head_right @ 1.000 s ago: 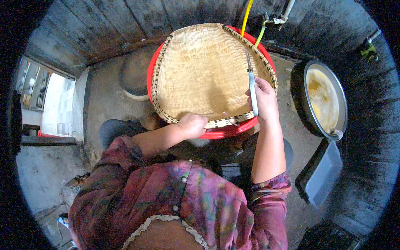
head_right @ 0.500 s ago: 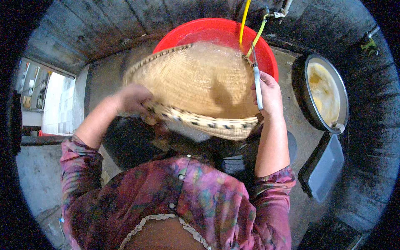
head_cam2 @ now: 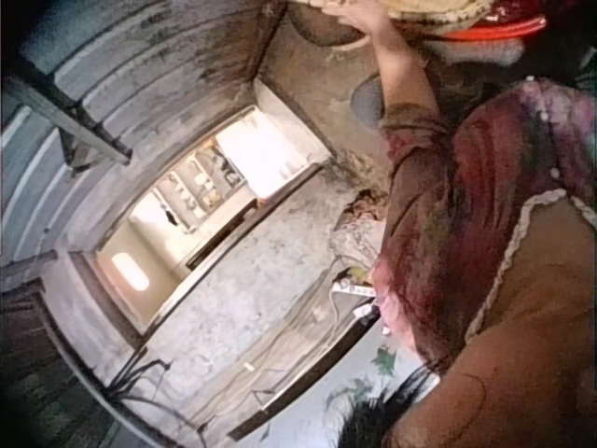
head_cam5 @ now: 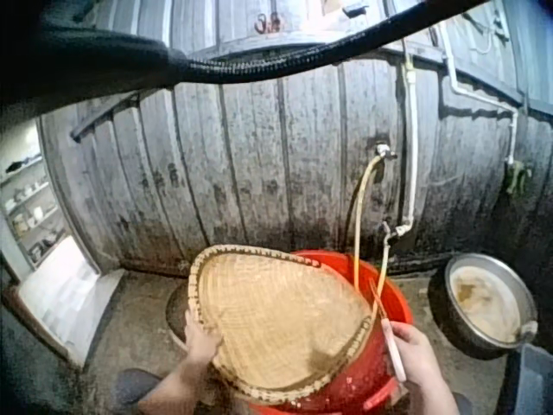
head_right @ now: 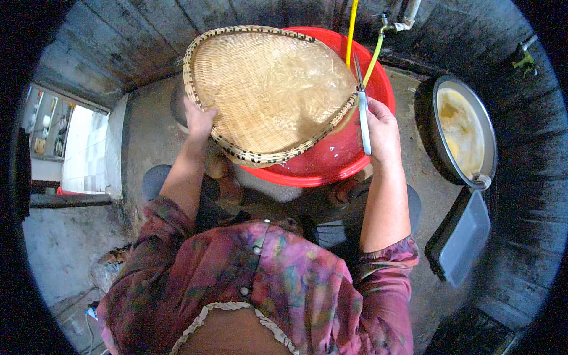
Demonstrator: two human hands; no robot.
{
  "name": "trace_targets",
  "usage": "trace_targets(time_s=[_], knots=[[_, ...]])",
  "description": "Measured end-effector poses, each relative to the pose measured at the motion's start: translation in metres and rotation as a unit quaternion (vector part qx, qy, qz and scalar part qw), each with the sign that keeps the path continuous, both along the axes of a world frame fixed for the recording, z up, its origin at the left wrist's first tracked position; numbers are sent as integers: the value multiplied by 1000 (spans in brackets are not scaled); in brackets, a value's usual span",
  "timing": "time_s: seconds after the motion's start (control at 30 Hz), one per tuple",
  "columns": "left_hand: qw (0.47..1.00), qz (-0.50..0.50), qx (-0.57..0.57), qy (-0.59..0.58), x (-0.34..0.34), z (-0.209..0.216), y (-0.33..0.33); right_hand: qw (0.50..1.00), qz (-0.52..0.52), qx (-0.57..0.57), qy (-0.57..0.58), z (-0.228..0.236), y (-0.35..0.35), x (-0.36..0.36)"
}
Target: The person sits on the floor and uses scissors to scrape the inside of a woven basket held over a red basin. The person repeatedly dips the basket into the water and scrapes the surface with the scissors, then flips the basket to scrape the exterior.
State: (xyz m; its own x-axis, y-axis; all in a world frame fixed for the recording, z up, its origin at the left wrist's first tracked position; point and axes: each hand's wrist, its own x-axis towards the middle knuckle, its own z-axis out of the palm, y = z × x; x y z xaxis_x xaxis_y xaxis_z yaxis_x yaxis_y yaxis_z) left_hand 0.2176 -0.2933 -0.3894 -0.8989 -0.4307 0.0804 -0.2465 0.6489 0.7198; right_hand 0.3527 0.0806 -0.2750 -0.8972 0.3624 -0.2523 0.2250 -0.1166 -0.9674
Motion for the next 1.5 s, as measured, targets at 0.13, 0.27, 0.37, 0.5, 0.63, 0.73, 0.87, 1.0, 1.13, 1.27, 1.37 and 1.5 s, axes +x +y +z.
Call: trace_targets(time_s=[0.13,0.27,0.37,0.5,0.63,0.73,0.87,1.0,1.13,1.27,1.37,1.5], knots=[[998,-39,32,-30,-9,-7,-8,1000,5,14,16,-2,0,1],[991,-64,6,-115,-39,6,-17,1000,22,6,11,-6,5,5],[986,-123,-16,-115,-57,32,-27,1000,13,-10,9,-5,8,4],[962,-227,11,-152,-91,110,-43,1000,1,-7,2,0,6,1],[958,-217,-104,-158,-118,111,-67,1000,17,27,-3,-3,-2,-7],[974,-175,-102,-101,-106,67,-72,997,67,19,-22,-9,-3,-12],[973,-203,-50,-95,-104,24,-54,991,60,120,-24,-36,-7,-25],[985,-163,55,-25,-92,10,-35,917,109,382,-37,-62,-13,-34],[984,-144,104,-22,-68,16,-40,828,167,530,-69,-66,-35,-42],[966,-121,205,-97,-37,16,-41,802,221,543,-118,-92,-41,-59],[945,-174,266,-74,-31,-12,-62,790,244,532,-180,-128,-43,-86],[914,-167,359,-87,-22,4,-29,749,233,528,-324,-190,-13,-106]])
